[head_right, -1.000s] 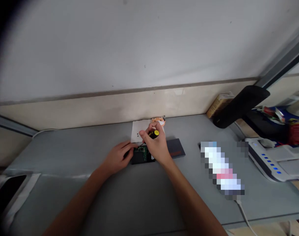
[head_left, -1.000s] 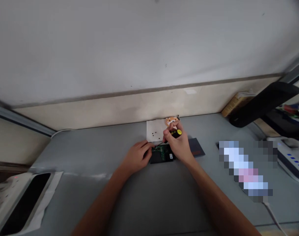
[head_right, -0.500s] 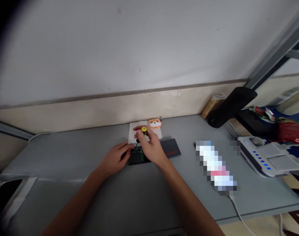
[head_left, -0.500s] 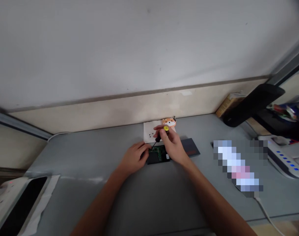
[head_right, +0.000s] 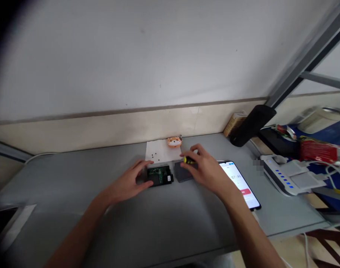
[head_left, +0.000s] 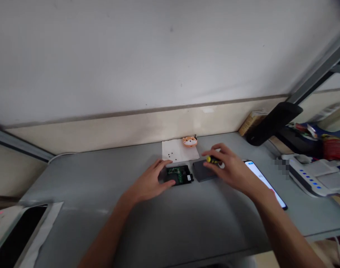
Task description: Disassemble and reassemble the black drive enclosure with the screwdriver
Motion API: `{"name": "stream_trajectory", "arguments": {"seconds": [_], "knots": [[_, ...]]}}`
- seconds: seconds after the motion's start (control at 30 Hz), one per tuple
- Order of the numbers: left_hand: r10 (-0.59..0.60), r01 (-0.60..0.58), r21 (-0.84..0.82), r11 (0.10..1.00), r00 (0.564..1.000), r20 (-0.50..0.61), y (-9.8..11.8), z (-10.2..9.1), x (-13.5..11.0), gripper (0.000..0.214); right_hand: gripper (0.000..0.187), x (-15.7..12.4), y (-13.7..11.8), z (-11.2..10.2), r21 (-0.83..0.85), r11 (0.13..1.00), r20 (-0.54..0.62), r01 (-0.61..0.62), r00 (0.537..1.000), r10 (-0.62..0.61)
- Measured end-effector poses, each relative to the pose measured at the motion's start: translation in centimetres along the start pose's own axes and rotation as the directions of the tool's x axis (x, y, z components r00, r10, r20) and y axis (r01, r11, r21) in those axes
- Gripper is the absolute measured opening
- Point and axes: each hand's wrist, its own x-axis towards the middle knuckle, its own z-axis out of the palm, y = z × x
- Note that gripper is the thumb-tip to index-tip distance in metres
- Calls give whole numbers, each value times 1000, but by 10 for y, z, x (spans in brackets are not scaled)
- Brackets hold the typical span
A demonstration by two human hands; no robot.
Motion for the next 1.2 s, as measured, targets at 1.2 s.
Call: {"name": "stream_trajectory", "arguments": {"seconds": [1.2], "knots": [[-183, 173, 115, 978, 980, 83, 17, 7, 6, 76, 68, 41, -15, 50, 719, 678, -325, -156, 787, 525]]}}
